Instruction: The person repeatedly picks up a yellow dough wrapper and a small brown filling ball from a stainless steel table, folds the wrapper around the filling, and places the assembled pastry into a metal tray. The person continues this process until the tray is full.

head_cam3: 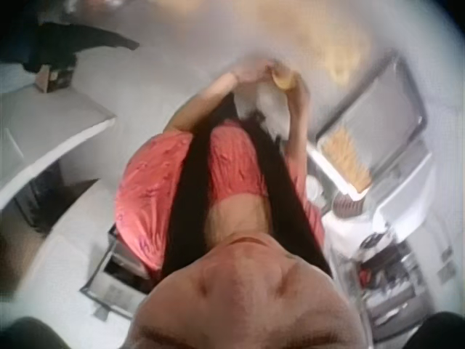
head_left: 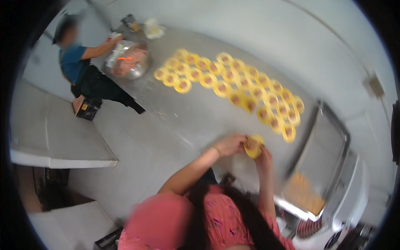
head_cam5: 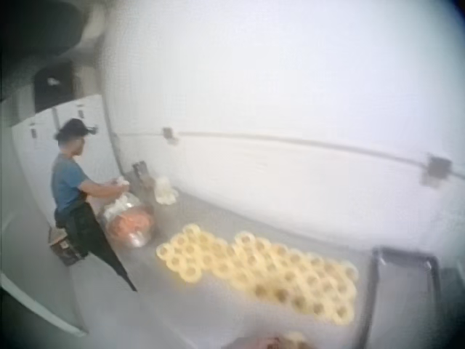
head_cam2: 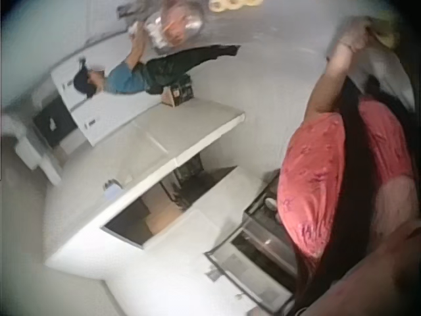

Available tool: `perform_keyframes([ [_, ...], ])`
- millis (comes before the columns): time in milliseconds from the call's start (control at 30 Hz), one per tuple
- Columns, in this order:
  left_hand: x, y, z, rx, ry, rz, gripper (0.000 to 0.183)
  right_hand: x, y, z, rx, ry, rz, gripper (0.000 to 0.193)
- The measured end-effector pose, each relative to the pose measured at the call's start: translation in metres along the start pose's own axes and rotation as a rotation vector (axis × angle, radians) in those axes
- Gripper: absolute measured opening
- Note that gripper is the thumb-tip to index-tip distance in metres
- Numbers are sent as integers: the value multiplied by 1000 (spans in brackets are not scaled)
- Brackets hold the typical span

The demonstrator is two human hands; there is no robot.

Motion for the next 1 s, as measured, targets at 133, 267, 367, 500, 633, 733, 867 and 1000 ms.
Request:
perform_keyframes([
  [133, -41, 15, -17, 192, -144, 198, 29, 43, -24, -10, 117, 77, 146, 21],
  [267, -65, 21, -18, 407, -260, 416, 26, 62, -33, -14, 324, -58, -347, 20],
  [367, -68, 25, -28, 404, -214, 511, 26, 69, -33, -21, 366, -101, -363, 22],
  [500, -61, 32, -37, 373, -209, 340, 30, 67, -30, -27, 320, -47, -215, 23],
  [633, -57, 35, -42, 317, -109, 365, 33, 70, -20, -37, 196, -144, 25, 27],
  [733, -57, 33, -39, 255, -117, 529, 36, 76, -16, -39, 286, -210, -203, 26],
  [867, -59, 31, -36, 268, -159, 256, 27, 79, -16, -39, 365, -204, -226, 22],
  [1000, -56, 29, -34, 254, -131, 238, 14, 69, -15, -47, 381, -189, -71, 18],
])
Point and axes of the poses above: each hand's wrist, its own z-axis towards the middle knuckle, its own y-axis out of the palm, x = y × z, the point moved 1 cm from there along z, towards the middle knuckle, and after that the axes turned 9 degrees about y, right-handed, at the moved point
